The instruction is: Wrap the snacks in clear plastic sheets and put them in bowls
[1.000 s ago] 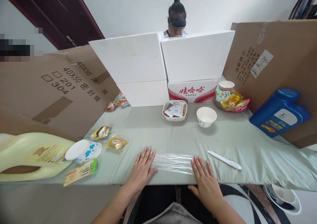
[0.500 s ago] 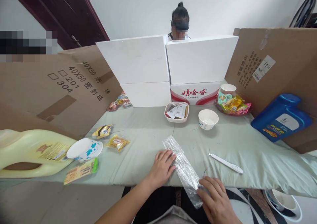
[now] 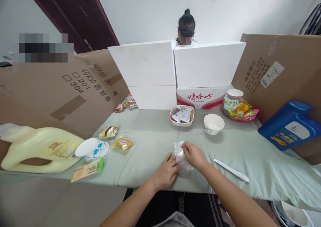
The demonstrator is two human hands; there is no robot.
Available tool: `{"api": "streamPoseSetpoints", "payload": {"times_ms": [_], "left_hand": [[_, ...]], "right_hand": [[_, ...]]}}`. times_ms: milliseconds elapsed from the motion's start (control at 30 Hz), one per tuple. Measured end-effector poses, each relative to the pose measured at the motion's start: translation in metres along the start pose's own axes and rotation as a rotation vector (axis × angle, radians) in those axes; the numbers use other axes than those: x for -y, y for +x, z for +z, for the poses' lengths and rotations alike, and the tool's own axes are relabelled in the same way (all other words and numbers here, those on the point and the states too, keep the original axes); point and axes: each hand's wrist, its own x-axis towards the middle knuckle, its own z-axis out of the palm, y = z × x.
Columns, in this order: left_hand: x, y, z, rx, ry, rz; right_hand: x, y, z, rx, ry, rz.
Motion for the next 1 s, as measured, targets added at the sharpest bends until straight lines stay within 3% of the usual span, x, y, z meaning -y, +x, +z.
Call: {"api": "streamPoseSetpoints", "payload": {"times_ms": [133, 367, 433, 533, 600, 800, 1000], "left_hand": [[-0.001, 0.001, -0.001, -0.038, -0.005, -0.011], [0.002, -0.002, 0.007, -0.076, -0.037, 0.009], [0.005, -0.004, 0.008, -0.187, -0.100, -0.001], [0.012, 0.000, 0.003, -0.503, -0.215, -0.123], [0.018, 0.011, -0.002, -0.606, -0.235, -0.181], [0.033, 0.049, 0.003, -0.354, -0.146, -0.080], [0.033, 0.049, 0.007, -0.261, -0.082, -0.068]], "right_hand": [[-0.003, 0.031, 0.027, -0.042, -0.107, 0.032], [-0.007, 0.029, 0.044, -0.090, -0.220, 0.062], [-0.008, 0.029, 0.046, -0.087, -0.225, 0.062], [-0.008, 0.028, 0.049, -0.078, -0.205, 0.061], [-0.006, 0.027, 0.050, -0.070, -0.169, 0.059], [-0.014, 0.031, 0.029, 0.004, 0.043, 0.132], [-0.033, 0.010, 0.000, 0.168, 0.354, 0.280]]}}
